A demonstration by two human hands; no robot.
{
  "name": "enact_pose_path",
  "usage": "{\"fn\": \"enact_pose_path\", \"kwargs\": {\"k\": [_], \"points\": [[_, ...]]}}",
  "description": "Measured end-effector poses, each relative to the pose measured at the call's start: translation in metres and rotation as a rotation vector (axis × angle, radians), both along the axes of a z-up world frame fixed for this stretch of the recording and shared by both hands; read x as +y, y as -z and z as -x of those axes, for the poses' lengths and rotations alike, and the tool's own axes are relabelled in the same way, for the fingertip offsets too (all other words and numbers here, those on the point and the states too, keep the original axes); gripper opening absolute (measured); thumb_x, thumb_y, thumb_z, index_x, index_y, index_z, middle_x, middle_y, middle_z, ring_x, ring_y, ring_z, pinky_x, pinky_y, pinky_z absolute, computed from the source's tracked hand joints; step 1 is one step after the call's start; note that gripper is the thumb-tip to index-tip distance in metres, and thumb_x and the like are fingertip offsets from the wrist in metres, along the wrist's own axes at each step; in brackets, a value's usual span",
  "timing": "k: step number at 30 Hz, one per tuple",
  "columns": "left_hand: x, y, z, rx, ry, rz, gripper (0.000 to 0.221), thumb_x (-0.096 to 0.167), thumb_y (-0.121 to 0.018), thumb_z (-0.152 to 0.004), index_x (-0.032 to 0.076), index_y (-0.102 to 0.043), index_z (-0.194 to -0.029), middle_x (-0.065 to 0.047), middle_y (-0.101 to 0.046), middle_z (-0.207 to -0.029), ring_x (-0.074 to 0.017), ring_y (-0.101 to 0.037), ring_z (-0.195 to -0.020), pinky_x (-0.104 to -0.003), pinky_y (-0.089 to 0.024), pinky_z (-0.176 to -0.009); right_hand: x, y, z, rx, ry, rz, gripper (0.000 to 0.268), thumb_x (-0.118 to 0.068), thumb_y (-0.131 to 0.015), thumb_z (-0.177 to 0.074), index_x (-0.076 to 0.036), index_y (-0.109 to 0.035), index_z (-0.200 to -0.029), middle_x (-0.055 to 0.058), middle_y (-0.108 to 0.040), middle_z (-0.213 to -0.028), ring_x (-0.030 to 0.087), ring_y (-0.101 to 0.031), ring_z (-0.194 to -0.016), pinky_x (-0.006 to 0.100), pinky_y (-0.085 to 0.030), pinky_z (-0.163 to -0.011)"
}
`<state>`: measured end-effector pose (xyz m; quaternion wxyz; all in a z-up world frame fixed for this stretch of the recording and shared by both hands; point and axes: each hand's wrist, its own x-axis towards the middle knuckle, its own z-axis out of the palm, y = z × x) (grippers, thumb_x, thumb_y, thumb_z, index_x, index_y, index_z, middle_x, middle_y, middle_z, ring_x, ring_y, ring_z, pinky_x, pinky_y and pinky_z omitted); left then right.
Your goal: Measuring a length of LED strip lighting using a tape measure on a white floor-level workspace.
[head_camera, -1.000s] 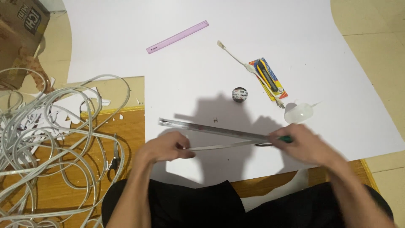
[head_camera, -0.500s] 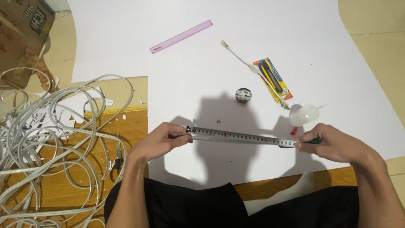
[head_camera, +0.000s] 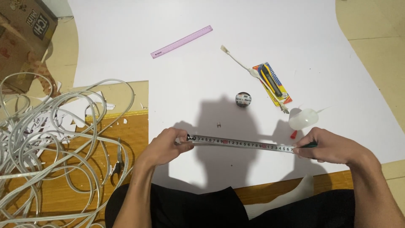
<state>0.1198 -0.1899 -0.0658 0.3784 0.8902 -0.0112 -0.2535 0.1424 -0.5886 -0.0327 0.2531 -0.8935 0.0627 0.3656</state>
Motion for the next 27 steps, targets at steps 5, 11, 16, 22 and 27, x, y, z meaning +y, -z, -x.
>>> {"fn": "enact_pose_path", "kwargs": {"k": [5,11,16,22,27], "points": [[0.006,-0.002,0.001,0.083,0.034,0.150,0.019,0.022,-0.070,-0.075,0.008,-0.071,-0.088,-0.006,-0.055,-0.067,-0.0170,-0.056,-0.061,-0.031,-0.046,-0.058,0.000,-0.002,-0.001,0.012,-0.008,0.152,0.022,-0.020,-0.074,-0.076,-0.002,-0.086,-0.075,0.007,-0.058,-0.060,0.017,-0.055,-0.056,0.026,-0.040,-0.050],[0.007,0.007,-0.002,-0.010,0.066,0.316,0.034,0.029,-0.053,-0.082,0.005,-0.066,-0.102,-0.010,-0.064,-0.118,-0.0217,-0.067,-0.092,-0.046,-0.053,-0.089,0.003,-0.007,0.002,-0.021,-0.017,0.217,0.027,-0.032,-0.073,-0.075,-0.011,-0.087,-0.083,0.004,-0.058,-0.076,0.015,-0.057,-0.065,0.027,-0.042,-0.058],[0.006,0.004,-0.004,0.004,-0.051,0.282,0.033,0.028,-0.059,-0.088,0.007,-0.064,-0.063,-0.001,-0.037,-0.049,-0.0135,-0.038,-0.050,-0.029,-0.033,-0.054,-0.009,0.004,-0.001,-0.069,-0.136,0.027,0.019,-0.016,-0.070,-0.076,-0.007,-0.083,-0.066,0.003,-0.053,-0.044,0.013,-0.046,-0.044,0.027,-0.035,-0.047],[0.012,0.019,-0.008,-0.006,-0.077,0.341,0.036,0.028,-0.057,-0.089,0.007,-0.059,-0.059,0.000,-0.034,-0.048,-0.0132,-0.035,-0.048,-0.030,-0.033,-0.054,-0.005,0.001,0.001,-0.068,-0.106,0.127,0.016,-0.021,-0.069,-0.075,-0.013,-0.081,-0.080,0.001,-0.064,-0.078,0.015,-0.058,-0.078,0.033,-0.045,-0.074],[0.014,0.013,-0.008,0.031,-0.040,0.324,0.029,0.025,-0.057,-0.087,0.004,-0.071,-0.073,0.000,-0.036,-0.046,-0.0117,-0.033,-0.046,-0.027,-0.028,-0.049,0.003,-0.010,0.004,-0.028,-0.134,0.105,0.019,-0.021,-0.066,-0.079,-0.013,-0.083,-0.083,0.001,-0.056,-0.053,0.012,-0.048,-0.050,0.025,-0.039,-0.053]]}}
